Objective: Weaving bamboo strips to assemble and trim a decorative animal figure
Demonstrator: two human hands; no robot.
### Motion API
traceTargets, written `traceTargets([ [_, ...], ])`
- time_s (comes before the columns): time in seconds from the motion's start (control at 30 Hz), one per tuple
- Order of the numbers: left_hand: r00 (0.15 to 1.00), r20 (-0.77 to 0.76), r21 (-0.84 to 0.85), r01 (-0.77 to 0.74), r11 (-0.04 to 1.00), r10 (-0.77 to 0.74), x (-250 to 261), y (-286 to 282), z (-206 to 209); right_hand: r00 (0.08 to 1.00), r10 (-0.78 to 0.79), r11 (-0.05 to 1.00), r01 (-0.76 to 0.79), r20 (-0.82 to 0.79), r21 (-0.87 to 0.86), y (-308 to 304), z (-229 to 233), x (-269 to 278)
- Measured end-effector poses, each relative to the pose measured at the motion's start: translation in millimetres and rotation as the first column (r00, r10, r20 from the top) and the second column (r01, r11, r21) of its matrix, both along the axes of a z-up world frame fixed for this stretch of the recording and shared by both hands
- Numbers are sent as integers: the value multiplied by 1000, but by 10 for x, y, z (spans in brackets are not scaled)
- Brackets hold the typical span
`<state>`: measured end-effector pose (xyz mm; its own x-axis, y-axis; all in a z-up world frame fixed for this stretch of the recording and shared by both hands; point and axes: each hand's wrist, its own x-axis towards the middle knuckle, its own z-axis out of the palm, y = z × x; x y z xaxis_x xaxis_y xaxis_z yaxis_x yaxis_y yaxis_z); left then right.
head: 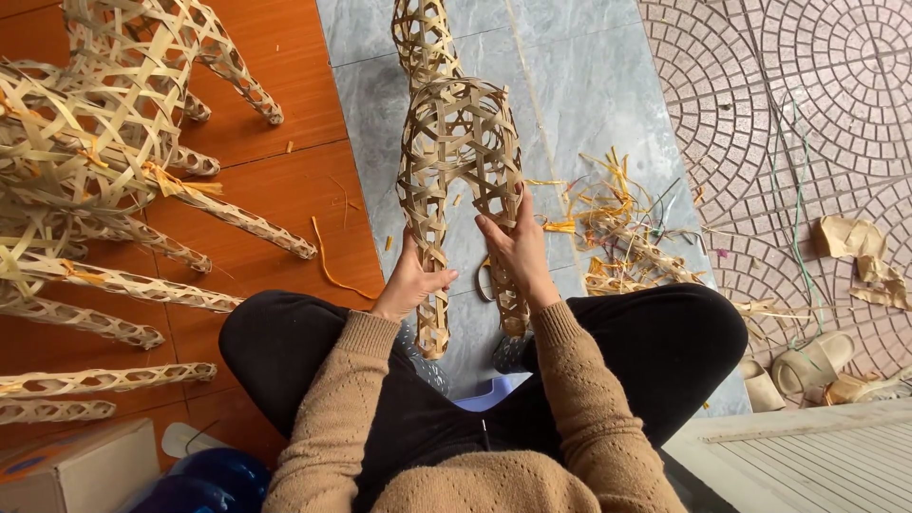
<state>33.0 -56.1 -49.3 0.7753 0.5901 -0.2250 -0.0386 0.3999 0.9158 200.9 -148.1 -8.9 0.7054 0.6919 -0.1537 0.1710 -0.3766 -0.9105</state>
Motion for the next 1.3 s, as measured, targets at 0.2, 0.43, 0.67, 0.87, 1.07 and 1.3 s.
traceTargets([
  [0.2, 988, -72, 92, -129, 987, 136, 89, 37, 39, 995, 72, 997, -72, -75, 1, -49, 123, 21],
  [0.43, 985, -82, 126, -139, 982, 150, 238, -6, 188, 999, -1, 991, 6, 37, -137, -435, -97, 335],
  [0.67, 996, -90, -174, -30, 984, 15, 550, -295, 259, 896, 165, 975, -212, 411, 70, -592, 785, -73],
  [0.87, 968, -175, -26, 180, 983, -182, 742, -286, 599, 941, 263, 964, -252, -211, 79, -627, 927, 237],
  [1.07, 798, -531, 496, 19, 868, 286, 756, 1389, -500, 794, 197, 896, 92, -575, 434, -853, 1338, 1072],
  [1.3, 999, -28, -292, -33, 956, 25, 777, 2649, -907, 694, 482, 698, 64, -534, 713, -1342, 1375, 1275],
])
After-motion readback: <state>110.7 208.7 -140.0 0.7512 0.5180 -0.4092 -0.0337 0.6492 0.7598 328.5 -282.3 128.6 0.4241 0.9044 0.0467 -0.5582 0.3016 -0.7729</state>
